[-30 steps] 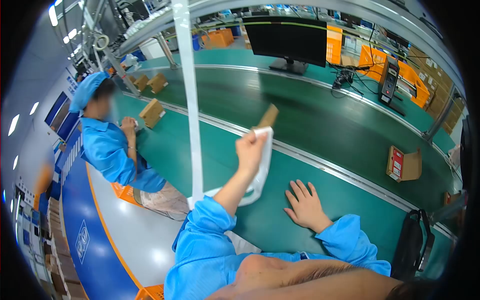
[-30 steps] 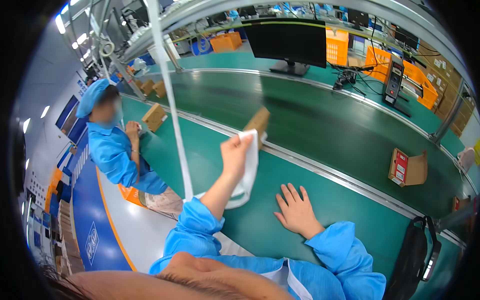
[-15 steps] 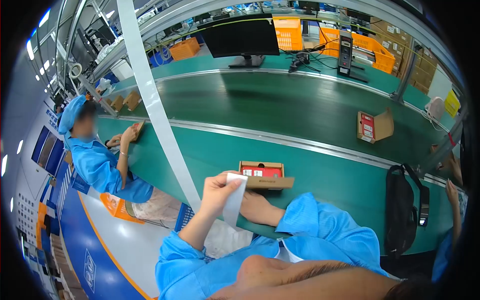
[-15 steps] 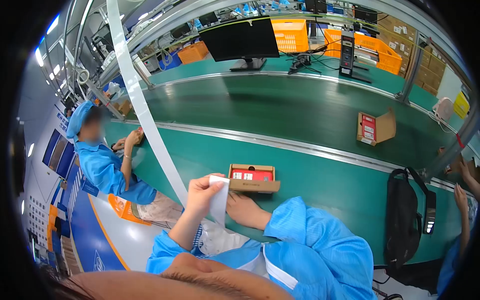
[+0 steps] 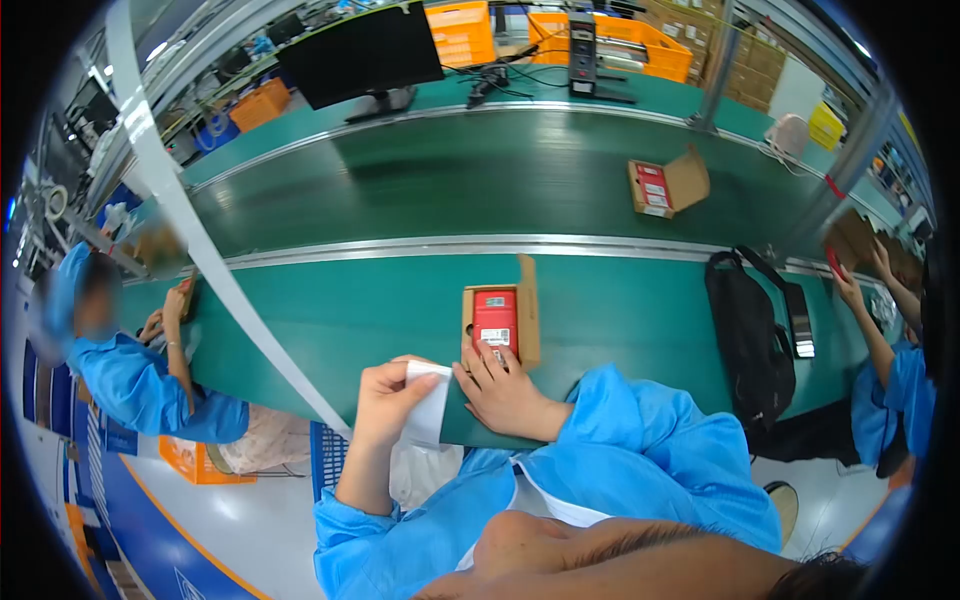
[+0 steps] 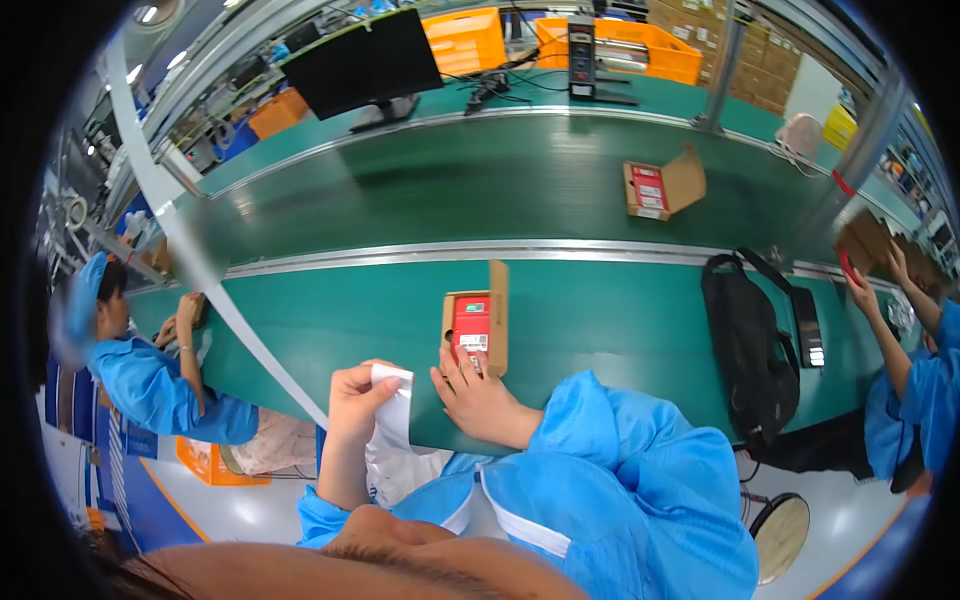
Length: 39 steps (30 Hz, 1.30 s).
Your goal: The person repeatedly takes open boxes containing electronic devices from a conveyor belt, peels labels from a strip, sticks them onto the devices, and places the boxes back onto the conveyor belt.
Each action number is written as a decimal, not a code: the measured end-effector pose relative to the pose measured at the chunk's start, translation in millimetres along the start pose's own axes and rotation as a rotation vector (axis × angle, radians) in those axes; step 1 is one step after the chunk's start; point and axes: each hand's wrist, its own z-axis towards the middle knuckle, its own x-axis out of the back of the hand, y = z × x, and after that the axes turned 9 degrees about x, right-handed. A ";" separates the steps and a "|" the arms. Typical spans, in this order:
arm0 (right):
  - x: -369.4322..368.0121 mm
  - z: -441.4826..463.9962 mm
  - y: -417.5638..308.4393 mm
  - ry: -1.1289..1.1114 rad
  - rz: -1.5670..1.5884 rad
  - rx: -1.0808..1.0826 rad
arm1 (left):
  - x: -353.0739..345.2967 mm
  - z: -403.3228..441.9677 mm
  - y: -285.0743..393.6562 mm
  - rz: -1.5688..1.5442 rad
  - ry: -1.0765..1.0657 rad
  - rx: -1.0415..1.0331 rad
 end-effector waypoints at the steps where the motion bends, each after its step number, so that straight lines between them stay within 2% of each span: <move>1: 2.3 -5.6 3.0 0.004 -0.010 0.042 | 4.0 2.8 -9.4 -0.033 -0.003 -0.013; 6: 27.2 -43.6 19.4 -0.026 0.005 0.088 | -7.0 12.8 -31.5 -0.039 0.046 -0.069; 9: 48.4 -40.8 22.2 0.062 0.284 -0.044 | -10.0 21.6 -49.7 0.155 0.088 -0.199; 10: 63.8 -32.3 21.8 0.205 0.392 -0.075 | -14.3 24.5 -50.9 0.261 0.101 -0.275; 11: 72.6 -27.0 19.3 0.230 0.454 -0.090 | -18.6 26.0 -51.8 0.366 0.111 -0.353; 13: 81.3 -15.9 15.7 0.281 0.572 -0.115 | -26.1 23.2 -49.9 0.381 0.088 -0.395; 15: 73.0 -7.7 17.1 0.279 0.728 -0.159 | -32.7 19.5 -46.6 0.344 0.080 -0.435; 19: 55.2 -3.7 19.9 0.281 1.012 -0.280 | -30.3 13.6 -38.2 0.554 0.117 -0.617; 22: 54.7 -5.5 25.0 0.226 1.104 -0.366 | -26.2 11.7 -54.9 0.521 0.125 -0.576; 28: 47.0 -6.2 21.2 0.323 1.195 -0.529 | -33.1 20.9 -61.8 0.286 0.116 -0.530; 31: 47.1 -7.7 23.6 0.364 1.214 -0.545 | -34.8 21.0 -58.2 0.288 0.124 -0.460; 34: 37.3 -6.5 26.4 0.558 1.022 -0.425 | -34.3 23.8 -60.8 0.263 0.100 -0.389; 37: 43.8 -10.7 23.7 0.586 0.790 -0.284 | -28.9 34.0 -73.1 -0.113 -0.037 -0.348; 39: 57.4 -12.8 23.4 0.538 0.783 -0.136 | -22.1 36.9 -73.9 -0.144 -0.015 -0.147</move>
